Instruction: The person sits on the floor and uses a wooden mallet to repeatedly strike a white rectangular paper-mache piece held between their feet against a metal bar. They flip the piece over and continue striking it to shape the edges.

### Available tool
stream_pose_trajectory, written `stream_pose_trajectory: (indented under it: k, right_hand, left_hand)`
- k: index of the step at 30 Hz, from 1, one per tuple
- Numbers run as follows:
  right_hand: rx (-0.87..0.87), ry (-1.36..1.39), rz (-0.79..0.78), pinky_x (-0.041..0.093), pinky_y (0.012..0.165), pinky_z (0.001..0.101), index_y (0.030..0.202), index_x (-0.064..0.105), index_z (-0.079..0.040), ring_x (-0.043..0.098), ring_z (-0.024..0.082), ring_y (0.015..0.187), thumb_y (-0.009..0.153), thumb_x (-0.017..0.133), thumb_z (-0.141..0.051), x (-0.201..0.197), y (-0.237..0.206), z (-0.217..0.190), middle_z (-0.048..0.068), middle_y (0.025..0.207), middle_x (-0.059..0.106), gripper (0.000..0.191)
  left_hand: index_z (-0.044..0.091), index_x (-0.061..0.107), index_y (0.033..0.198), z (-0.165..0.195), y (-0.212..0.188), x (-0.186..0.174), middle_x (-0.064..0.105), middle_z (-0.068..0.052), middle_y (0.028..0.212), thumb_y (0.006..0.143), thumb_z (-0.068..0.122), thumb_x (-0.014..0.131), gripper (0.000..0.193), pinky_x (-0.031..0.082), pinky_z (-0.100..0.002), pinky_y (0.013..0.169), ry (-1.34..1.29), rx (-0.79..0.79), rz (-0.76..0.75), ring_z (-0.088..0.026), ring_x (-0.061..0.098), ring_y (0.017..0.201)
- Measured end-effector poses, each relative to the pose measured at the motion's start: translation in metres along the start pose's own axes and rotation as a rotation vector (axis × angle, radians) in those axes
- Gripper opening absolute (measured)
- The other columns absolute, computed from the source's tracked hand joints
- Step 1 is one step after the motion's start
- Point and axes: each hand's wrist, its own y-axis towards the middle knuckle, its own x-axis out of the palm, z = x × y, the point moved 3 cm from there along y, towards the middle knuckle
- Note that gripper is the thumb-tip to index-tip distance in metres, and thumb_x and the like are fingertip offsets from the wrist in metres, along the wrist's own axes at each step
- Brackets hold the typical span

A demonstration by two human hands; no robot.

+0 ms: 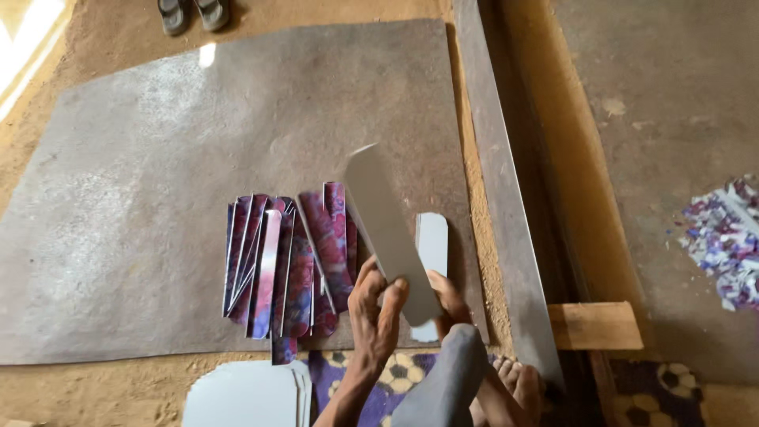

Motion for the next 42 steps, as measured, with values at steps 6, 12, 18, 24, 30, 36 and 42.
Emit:
stream_pose_trajectory:
  k: [6, 12, 18, 24, 30, 36, 42]
  right_hand:
    - [0.143, -0.271, 0.224, 0.058, 0.090, 0.0323, 0.144, 0.056, -0.002, 0.069, 0.020, 0.109, 0.108, 0.042, -0.021, -0.069, -0.042, -0.030, 0.014, 0.122, 0.070, 0.044]
    - [0.186, -0.284, 0.113, 0.057, 0.092, 0.0333, 0.142, 0.057, -0.002, 0.068, 0.021, 0.110, 0.105, 0.045, -0.021, -0.068, -0.038, -0.037, 0.014, 0.122, 0.070, 0.043]
    - [0.214, -0.181, 0.208, 0.057, 0.094, 0.0344, 0.139, 0.058, -0.003, 0.067, 0.022, 0.112, 0.102, 0.049, -0.021, -0.081, -0.034, -0.032, 0.013, 0.122, 0.069, 0.042]
    - [0.359, 0.094, 0.276, 0.056, 0.096, 0.0355, 0.136, 0.058, -0.003, 0.067, 0.023, 0.113, 0.100, 0.052, -0.021, -0.089, -0.061, -0.014, 0.013, 0.122, 0.069, 0.041]
    - [0.519, 0.436, 0.342, 0.055, 0.098, 0.0365, 0.133, 0.059, -0.004, 0.066, 0.024, 0.114, 0.097, 0.055, -0.021, -0.089, -0.094, 0.031, 0.013, 0.122, 0.068, 0.040]
    - [0.626, 0.709, 0.401, 0.054, 0.100, 0.0376, 0.130, 0.060, -0.004, 0.065, 0.025, 0.115, 0.095, 0.058, -0.021, -0.087, -0.128, 0.066, 0.012, 0.122, 0.068, 0.039]
    - [0.685, 0.319, 0.403, 0.055, 0.097, 0.0375, 0.123, 0.064, -0.002, 0.068, 0.024, 0.109, 0.090, 0.067, -0.017, -0.063, -0.120, 0.032, 0.012, 0.113, 0.072, 0.036]
  left_hand:
    - [-0.003, 0.059, 0.083, -0.020, -0.005, 0.028, 0.067, -0.021, 0.110, 0.097, 0.013, 0.060, 0.021, 0.053, -0.032, 0.073, -0.115, -0.151, 0.113, -0.021, 0.062, 0.086]
    - [0.004, 0.059, 0.075, -0.015, 0.000, 0.076, 0.068, -0.016, 0.087, 0.101, 0.020, 0.058, 0.031, 0.063, -0.035, 0.102, -0.168, -0.072, -0.047, -0.020, 0.070, 0.086]
    - [0.000, 0.061, 0.129, -0.012, -0.011, 0.090, 0.063, -0.018, 0.108, 0.109, 0.045, 0.048, 0.051, 0.053, -0.038, 0.088, -0.176, -0.036, -0.167, -0.027, 0.063, 0.099]
    - [0.003, 0.065, 0.110, -0.062, -0.019, 0.103, 0.059, -0.007, 0.081, 0.111, 0.055, 0.045, 0.055, 0.048, -0.032, 0.057, -0.632, -0.603, 0.041, -0.017, 0.057, 0.067]
    - [0.015, 0.058, 0.091, -0.090, -0.027, 0.111, 0.047, 0.002, 0.064, 0.107, 0.051, 0.054, 0.039, 0.035, -0.028, 0.044, -0.971, -0.890, 0.070, -0.011, 0.038, 0.047]
    - [0.013, 0.058, 0.088, -0.088, -0.028, 0.109, 0.047, 0.002, 0.061, 0.102, 0.048, 0.052, 0.039, 0.038, -0.034, 0.046, -0.897, -1.108, 0.089, -0.014, 0.039, 0.048]
    - [0.009, 0.058, 0.088, -0.086, -0.032, 0.102, 0.044, 0.000, 0.058, 0.106, 0.054, 0.050, 0.049, 0.040, -0.033, 0.048, -0.889, -1.024, -0.022, -0.014, 0.040, 0.048]
